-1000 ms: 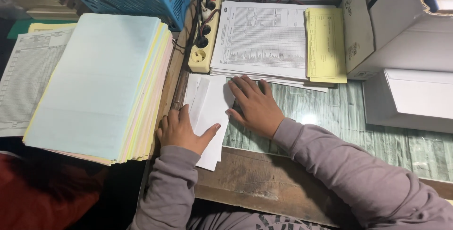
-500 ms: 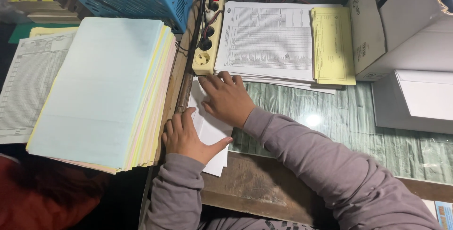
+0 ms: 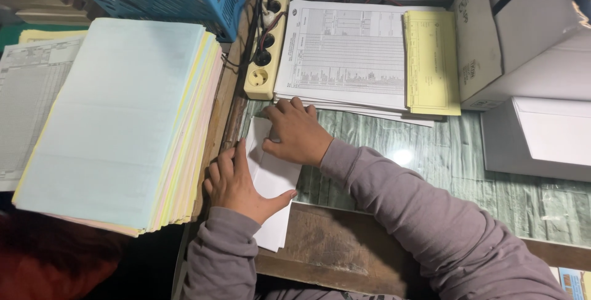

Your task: Folding papers and inserting them into envelopes

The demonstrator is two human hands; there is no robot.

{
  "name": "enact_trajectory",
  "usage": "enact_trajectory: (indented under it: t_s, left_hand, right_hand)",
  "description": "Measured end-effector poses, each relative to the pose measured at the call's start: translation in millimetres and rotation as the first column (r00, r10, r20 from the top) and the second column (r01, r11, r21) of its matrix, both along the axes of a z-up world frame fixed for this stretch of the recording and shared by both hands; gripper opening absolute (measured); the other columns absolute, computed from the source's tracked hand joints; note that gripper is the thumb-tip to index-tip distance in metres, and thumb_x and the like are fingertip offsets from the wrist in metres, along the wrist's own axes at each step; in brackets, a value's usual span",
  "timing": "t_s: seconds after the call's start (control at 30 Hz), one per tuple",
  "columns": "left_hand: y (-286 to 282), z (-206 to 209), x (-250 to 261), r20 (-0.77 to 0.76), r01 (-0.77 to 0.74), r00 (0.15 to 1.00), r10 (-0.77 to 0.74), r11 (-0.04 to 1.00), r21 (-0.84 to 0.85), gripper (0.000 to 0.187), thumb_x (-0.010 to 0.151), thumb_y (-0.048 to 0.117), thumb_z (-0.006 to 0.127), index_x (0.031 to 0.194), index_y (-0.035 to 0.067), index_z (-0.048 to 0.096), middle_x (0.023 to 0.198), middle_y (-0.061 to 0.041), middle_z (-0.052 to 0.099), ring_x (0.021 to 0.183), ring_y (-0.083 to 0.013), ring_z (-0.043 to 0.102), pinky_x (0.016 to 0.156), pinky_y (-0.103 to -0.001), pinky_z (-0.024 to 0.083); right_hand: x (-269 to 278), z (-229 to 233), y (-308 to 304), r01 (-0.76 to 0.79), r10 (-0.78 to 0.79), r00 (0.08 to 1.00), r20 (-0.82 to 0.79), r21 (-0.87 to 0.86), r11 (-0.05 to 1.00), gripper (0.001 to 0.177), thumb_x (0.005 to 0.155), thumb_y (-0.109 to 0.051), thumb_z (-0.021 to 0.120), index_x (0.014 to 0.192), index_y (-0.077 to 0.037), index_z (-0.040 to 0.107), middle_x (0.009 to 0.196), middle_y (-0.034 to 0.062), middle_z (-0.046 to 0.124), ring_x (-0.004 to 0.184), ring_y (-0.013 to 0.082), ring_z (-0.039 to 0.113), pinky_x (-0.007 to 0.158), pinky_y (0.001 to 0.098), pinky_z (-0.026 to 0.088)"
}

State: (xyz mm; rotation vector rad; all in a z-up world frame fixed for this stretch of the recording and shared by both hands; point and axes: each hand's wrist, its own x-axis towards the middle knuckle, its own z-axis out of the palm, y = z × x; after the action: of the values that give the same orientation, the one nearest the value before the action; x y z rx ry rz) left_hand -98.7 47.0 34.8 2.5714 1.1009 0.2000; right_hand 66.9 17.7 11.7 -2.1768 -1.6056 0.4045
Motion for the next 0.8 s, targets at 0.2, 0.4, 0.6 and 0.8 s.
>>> enact_trajectory:
  t_s: [0.2, 0.4, 0.6, 0.8]
  left_hand:
    - [1, 5, 7, -0.307, 0.016, 0.952, -0.012, 1.0, 0.012, 0.12, 0.043, 0.075, 0.072, 0.139, 0.021, 0.024, 0.129, -0.006, 0.033, 0.115, -0.0337, 0.033, 0.087, -0.049, 0.034]
    - [3, -5, 9, -0.326, 0.012, 0.945, -0.036, 0.997, -0.076, 0.121, 0.043, 0.066, 0.074, 0.142, 0.024, 0.019, 0.13, -0.007, 0.033, 0.116, -0.0324, 0.032, 0.095, -0.045, 0.034]
    - [4, -15, 8, -0.29, 0.061, 0.955, -0.063, 0.998, -0.016, 0.129, 0.035, 0.068, 0.075, 0.144, 0.023, 0.022, 0.127, -0.007, 0.041, 0.121, -0.031, 0.037, 0.099, -0.043, 0.03]
    - [5, -62, -9, -0.126, 0.056, 0.992, -0.009, 0.924, 0.378, 0.118, 0.021, 0.07, 0.076, 0.122, 0.012, 0.059, 0.112, -0.008, 0.054, 0.109, -0.023, 0.051, 0.099, -0.038, 0.038]
  right_hand:
    - [5, -3, -5, -0.074, 0.074, 0.997, 0.018, -0.01, 0.997, 0.067, 0.067, -0.054, 0.05, 0.126, -0.023, 0.046, 0.107, 0.015, 0.051, 0.1, 0.037, 0.045, 0.075, 0.0552, 0.035]
    - [1, -8, -10, -0.142, 0.109, 0.947, 0.302, 0.087, 0.986, 0.057, 0.071, -0.059, 0.044, 0.115, -0.024, 0.049, 0.104, 0.0133, 0.052, 0.092, 0.0304, 0.05, 0.068, 0.0478, 0.039]
    - [1, -15, -10, -0.222, 0.125, 0.904, 0.409, 0.2, 0.954, 0.065, 0.067, -0.068, 0.041, 0.107, -0.018, 0.055, 0.11, 0.0084, 0.051, 0.094, 0.0251, 0.051, 0.069, 0.044, 0.044]
    - [4, -20, -12, -0.208, 0.126, 0.901, 0.414, 0.158, 0.965, 0.078, 0.063, -0.076, 0.034, 0.109, -0.018, 0.056, 0.112, 0.0055, 0.052, 0.096, 0.0236, 0.05, 0.07, 0.0442, 0.044]
